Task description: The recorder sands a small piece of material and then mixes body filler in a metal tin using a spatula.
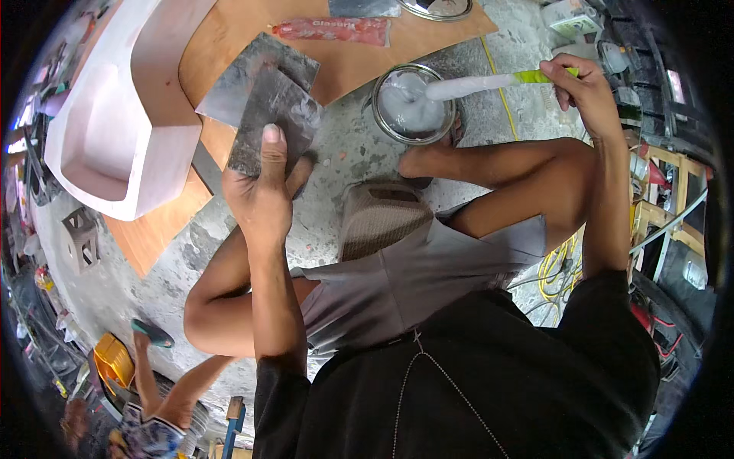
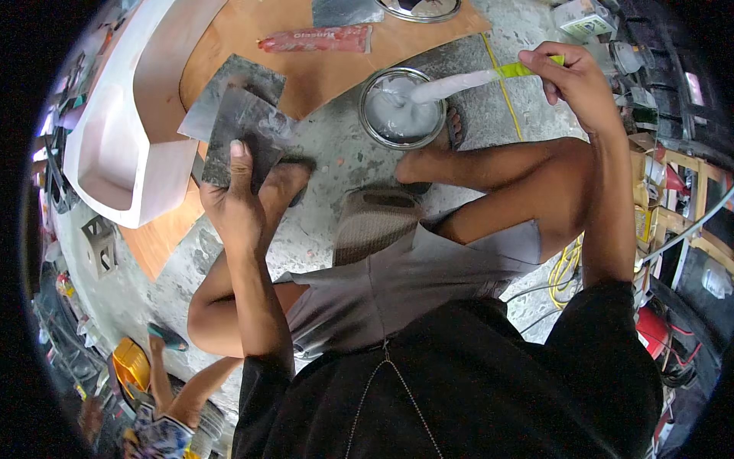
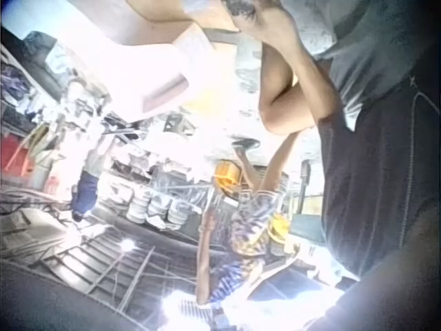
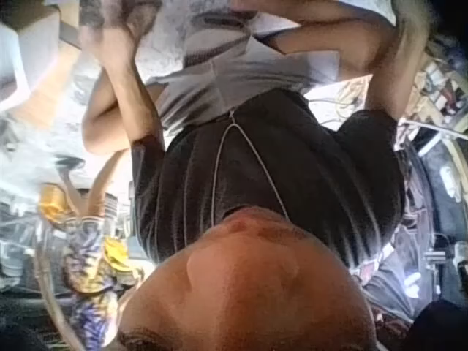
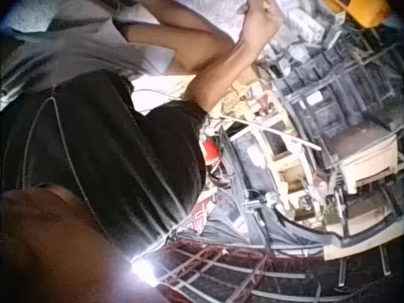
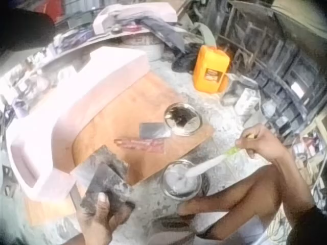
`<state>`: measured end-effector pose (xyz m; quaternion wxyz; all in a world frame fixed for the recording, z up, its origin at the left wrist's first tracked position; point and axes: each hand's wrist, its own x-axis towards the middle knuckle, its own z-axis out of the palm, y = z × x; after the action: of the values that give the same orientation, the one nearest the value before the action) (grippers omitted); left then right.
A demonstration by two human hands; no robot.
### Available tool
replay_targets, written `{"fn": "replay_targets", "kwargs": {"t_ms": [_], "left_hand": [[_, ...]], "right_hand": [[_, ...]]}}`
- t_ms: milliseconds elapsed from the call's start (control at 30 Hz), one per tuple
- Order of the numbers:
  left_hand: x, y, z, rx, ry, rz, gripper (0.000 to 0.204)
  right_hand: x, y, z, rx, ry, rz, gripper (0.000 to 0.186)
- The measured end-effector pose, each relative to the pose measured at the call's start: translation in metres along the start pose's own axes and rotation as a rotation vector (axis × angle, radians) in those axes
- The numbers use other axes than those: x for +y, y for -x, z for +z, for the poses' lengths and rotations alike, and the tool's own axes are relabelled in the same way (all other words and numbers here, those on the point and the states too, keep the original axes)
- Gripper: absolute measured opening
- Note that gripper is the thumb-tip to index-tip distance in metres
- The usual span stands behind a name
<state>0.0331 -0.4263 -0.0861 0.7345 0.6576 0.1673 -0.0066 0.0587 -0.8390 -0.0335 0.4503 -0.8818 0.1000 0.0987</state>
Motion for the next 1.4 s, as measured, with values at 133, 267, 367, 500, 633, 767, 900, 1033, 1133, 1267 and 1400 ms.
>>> {"fn": "replay_targets", "kwargs": {"t_ms": [133, 267, 367, 500, 633, 767, 900, 1033, 1133, 1267, 1400], "left_hand": [[0.000, -0.008, 0.024, -0.065, 0.088, 0.011, 0.023], [-0.010, -0.016, 0.035, -0.019, 0.038, 0.007, 0.022], [-0.020, -0.017, 0.050, 0.026, -0.005, -0.004, 0.022], [-0.032, -0.019, 0.058, -0.013, -0.075, 0.066, 0.023], [-0.034, -0.011, 0.070, 0.001, -0.113, -0.025, 0.025], [-0.039, 0.003, 0.099, -0.064, -0.029, 0.124, 0.022], [-0.045, 0.010, 0.110, -0.170, -0.082, 0.105, 0.026], [-0.047, 0.012, 0.118, -0.149, -0.035, 0.101, 0.027], [-0.049, 0.010, 0.117, -0.157, -0.122, 0.064, 0.028], [-0.051, 0.008, 0.117, -0.182, -0.166, 0.103, 0.026], [-0.054, 0.006, 0.119, -0.219, -0.128, 0.118, 0.028]], "right_hand": [[0.015, 0.003, -0.009, 0.092, -0.202, 0.023, 0.024], [0.033, 0.001, -0.009, 0.195, -0.303, 0.052, 0.029], [0.028, 0.004, -0.009, 0.235, -0.258, 0.028, 0.041], [0.030, 0.005, -0.009, 0.260, -0.294, 0.050, 0.043], [0.022, 0.012, 0.006, 0.281, -0.286, 0.016, 0.040], [-0.003, 0.022, 0.031, 0.221, -0.186, -0.001, 0.031], [-0.008, 0.024, 0.058, 0.146, -0.255, -0.061, 0.028], [-0.008, 0.026, 0.061, 0.154, -0.319, -0.145, 0.023], [-0.009, 0.028, 0.062, 0.182, -0.305, -0.182, 0.023], [-0.014, 0.030, 0.063, 0.182, -0.227, -0.188, 0.022], [-0.017, 0.033, 0.063, 0.210, -0.092, -0.212, 0.027]]}}
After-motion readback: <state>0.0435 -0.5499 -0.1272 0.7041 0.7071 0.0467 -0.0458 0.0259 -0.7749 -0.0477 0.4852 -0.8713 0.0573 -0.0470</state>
